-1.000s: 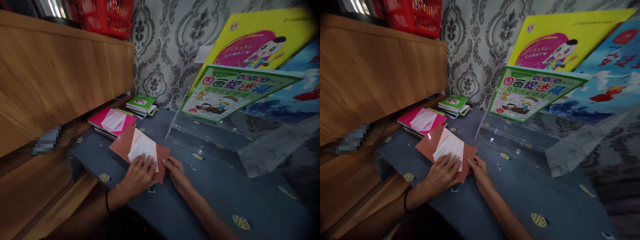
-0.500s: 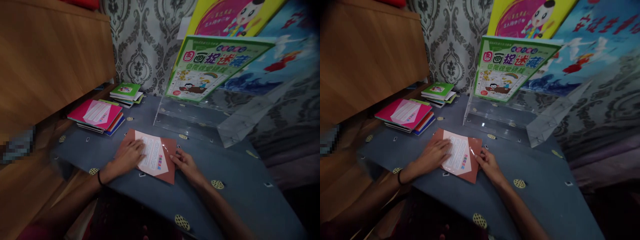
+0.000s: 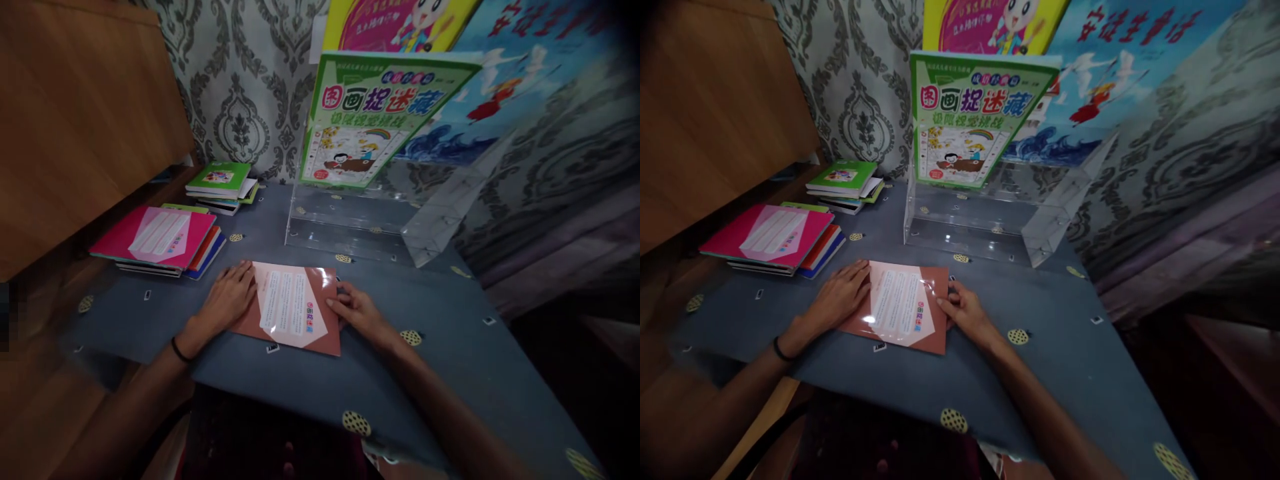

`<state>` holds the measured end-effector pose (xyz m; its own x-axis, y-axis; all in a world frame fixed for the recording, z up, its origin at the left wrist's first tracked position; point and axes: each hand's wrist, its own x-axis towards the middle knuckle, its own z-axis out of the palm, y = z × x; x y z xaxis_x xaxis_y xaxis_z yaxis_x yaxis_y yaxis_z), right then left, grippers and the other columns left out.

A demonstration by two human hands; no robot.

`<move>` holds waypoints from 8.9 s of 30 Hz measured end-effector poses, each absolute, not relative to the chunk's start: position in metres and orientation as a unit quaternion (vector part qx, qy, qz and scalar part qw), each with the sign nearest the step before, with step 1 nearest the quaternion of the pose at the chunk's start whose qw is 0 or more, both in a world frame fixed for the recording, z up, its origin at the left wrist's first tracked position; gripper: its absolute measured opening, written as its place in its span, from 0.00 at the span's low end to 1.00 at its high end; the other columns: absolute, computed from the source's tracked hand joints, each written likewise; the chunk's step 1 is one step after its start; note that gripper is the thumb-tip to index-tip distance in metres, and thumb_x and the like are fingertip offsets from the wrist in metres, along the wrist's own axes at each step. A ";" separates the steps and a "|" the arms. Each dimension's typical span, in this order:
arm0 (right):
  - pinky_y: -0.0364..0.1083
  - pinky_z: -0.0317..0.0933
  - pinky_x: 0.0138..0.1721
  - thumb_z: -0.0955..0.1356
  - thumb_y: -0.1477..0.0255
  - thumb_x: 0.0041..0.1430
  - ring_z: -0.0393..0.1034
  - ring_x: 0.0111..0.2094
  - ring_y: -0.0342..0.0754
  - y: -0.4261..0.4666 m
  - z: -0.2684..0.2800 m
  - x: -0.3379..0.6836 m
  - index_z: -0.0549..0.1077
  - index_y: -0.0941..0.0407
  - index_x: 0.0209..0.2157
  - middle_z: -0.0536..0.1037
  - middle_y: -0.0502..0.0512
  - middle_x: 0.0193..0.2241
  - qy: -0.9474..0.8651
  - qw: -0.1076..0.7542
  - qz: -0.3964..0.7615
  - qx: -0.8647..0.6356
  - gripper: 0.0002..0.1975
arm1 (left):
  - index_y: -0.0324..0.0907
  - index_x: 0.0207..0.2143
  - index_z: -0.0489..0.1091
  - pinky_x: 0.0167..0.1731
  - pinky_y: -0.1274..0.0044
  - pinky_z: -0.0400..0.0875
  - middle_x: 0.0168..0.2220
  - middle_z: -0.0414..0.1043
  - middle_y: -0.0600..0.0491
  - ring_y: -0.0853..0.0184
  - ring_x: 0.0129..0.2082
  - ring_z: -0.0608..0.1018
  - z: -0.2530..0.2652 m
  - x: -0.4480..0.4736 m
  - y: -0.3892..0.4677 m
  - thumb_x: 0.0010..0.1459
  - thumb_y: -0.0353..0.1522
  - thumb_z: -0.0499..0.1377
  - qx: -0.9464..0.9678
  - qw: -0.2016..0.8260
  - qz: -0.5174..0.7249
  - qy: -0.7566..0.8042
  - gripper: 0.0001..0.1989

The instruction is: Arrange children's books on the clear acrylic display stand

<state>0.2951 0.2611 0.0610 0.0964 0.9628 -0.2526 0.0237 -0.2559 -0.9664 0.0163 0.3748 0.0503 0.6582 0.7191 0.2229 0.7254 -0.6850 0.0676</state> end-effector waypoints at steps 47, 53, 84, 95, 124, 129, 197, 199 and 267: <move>0.54 0.58 0.65 0.64 0.76 0.69 0.67 0.61 0.56 0.361 0.054 0.167 0.71 0.67 0.56 0.74 0.70 0.58 -0.849 0.180 0.042 -0.495 0.17 | 0.36 0.66 0.53 0.59 0.57 0.70 0.58 0.71 0.36 0.55 0.60 0.74 0.017 0.002 0.393 0.63 0.25 0.47 -0.849 -0.100 -0.310 -0.416 0.28; 0.59 0.53 0.68 0.63 0.70 0.71 0.56 0.69 0.57 0.355 0.052 0.186 0.64 0.65 0.64 0.65 0.69 0.66 -0.851 0.162 0.096 -0.491 0.24 | 0.35 0.63 0.57 0.56 0.58 0.72 0.58 0.72 0.35 0.53 0.58 0.75 0.017 0.003 0.392 0.65 0.26 0.47 -0.854 -0.078 -0.293 -0.423 0.24; 0.63 0.54 0.67 0.65 0.71 0.70 0.61 0.66 0.57 0.298 0.050 0.255 0.69 0.58 0.61 0.70 0.66 0.64 -0.792 0.201 0.080 -0.571 0.20 | 0.35 0.58 0.67 0.60 0.59 0.69 0.60 0.71 0.37 0.52 0.61 0.72 0.040 0.054 0.375 0.64 0.20 0.47 -0.936 0.040 -0.140 -0.319 0.22; 0.63 0.59 0.63 0.63 0.73 0.70 0.71 0.58 0.55 0.286 0.050 0.287 0.74 0.55 0.56 0.78 0.62 0.56 -0.767 0.256 0.079 -0.583 0.16 | 0.35 0.60 0.66 0.58 0.60 0.70 0.59 0.71 0.37 0.51 0.60 0.73 0.040 0.053 0.373 0.65 0.21 0.47 -0.934 0.040 -0.149 -0.323 0.23; 0.53 0.70 0.50 0.65 0.71 0.68 0.78 0.44 0.51 0.277 0.044 0.331 0.81 0.54 0.45 0.84 0.56 0.42 -0.634 0.408 0.150 -0.640 0.12 | 0.40 0.64 0.62 0.64 0.62 0.64 0.66 0.65 0.44 0.60 0.67 0.66 0.065 0.106 0.361 0.73 0.35 0.46 -0.982 -0.086 -0.123 -0.118 0.22; 0.51 0.69 0.51 0.64 0.71 0.68 0.77 0.46 0.50 0.278 0.043 0.331 0.80 0.56 0.46 0.84 0.56 0.43 -0.633 0.410 0.154 -0.639 0.13 | 0.39 0.66 0.60 0.67 0.59 0.58 0.68 0.61 0.44 0.60 0.69 0.63 0.056 0.127 0.360 0.73 0.37 0.47 -0.988 -0.088 -0.083 -0.096 0.23; 0.62 0.64 0.59 0.64 0.67 0.70 0.69 0.59 0.58 0.256 0.049 0.272 0.76 0.55 0.53 0.76 0.64 0.56 -0.819 0.303 0.056 -0.485 0.16 | 0.36 0.61 0.63 0.60 0.57 0.67 0.58 0.73 0.41 0.55 0.60 0.73 0.052 0.023 0.235 0.71 0.31 0.49 -0.937 0.004 -0.192 -0.293 0.18; 0.64 0.61 0.62 0.63 0.68 0.70 0.63 0.64 0.58 0.252 0.048 0.262 0.72 0.54 0.59 0.72 0.62 0.62 -0.843 0.278 0.083 -0.453 0.18 | 0.37 0.60 0.64 0.60 0.57 0.68 0.58 0.73 0.41 0.54 0.60 0.73 0.051 0.014 0.235 0.71 0.31 0.49 -0.921 0.013 -0.201 -0.333 0.18; 0.60 0.45 0.71 0.60 0.61 0.74 0.61 0.67 0.51 0.321 0.067 0.170 0.66 0.55 0.65 0.71 0.59 0.63 -0.912 0.128 0.221 -0.322 0.23 | 0.46 0.42 0.71 0.40 0.73 0.67 0.39 0.78 0.54 0.65 0.37 0.77 0.008 -0.026 0.274 0.65 0.24 0.48 -0.820 0.168 -0.323 -0.441 0.15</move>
<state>0.1701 0.3206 0.0671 -0.7602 0.6433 0.0909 0.5304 0.6952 -0.4852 -0.0259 0.2735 0.0076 0.4019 0.6156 0.6779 0.8325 -0.5539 0.0094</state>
